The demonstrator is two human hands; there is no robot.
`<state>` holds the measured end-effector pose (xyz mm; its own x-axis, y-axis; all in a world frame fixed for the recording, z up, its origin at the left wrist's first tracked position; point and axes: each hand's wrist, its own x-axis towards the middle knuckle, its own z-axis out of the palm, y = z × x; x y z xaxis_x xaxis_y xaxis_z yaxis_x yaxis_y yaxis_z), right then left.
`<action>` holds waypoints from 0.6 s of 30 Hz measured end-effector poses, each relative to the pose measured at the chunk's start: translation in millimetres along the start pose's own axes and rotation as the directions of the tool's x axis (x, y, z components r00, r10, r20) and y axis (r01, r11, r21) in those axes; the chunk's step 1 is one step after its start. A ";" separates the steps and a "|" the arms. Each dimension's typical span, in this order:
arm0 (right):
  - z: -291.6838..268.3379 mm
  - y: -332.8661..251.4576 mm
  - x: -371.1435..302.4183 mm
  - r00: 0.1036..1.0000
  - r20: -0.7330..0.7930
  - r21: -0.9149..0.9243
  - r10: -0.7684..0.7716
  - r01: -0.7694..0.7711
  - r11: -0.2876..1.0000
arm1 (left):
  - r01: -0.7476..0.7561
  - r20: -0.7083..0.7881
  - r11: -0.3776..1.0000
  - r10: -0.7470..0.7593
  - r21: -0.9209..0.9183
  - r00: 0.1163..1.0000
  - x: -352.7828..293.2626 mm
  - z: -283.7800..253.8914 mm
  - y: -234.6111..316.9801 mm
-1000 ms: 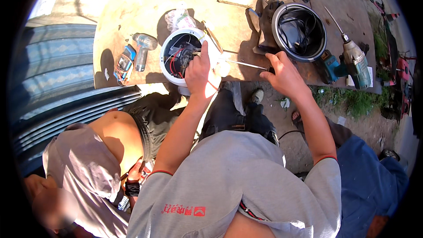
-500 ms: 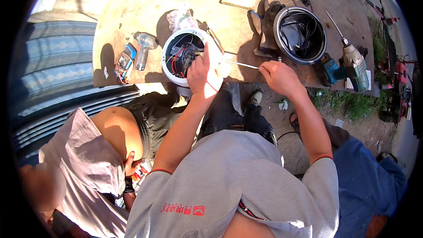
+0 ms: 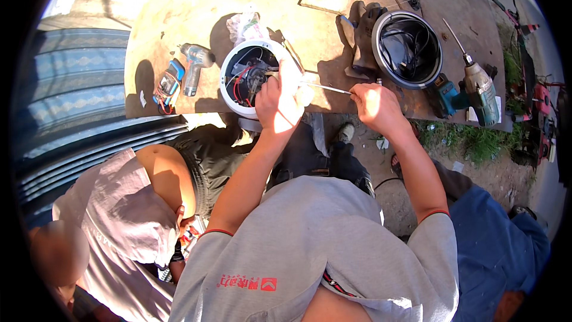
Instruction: The person uses a screwdriver to tighten screws on a white circular electrical component with visible wiring. They repeatedly adjust the internal wires and secure the component on a workbench.
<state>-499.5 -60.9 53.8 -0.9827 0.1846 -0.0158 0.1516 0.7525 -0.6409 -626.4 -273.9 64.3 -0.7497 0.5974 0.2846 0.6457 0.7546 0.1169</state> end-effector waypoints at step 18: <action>1.1 -22.9 15.1 0.967 0.089 0.044 0.241 -0.245 0.968 | 0.015 0.013 0.980 -0.013 -0.200 1.000 -1.4 -2.4 -5.5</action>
<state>-517.9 -76.0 67.4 -0.9228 0.3032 -0.2378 0.3831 0.6555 -0.6508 -628.5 -279.6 65.6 -0.7598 0.5911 0.2706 0.6501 0.6943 0.3089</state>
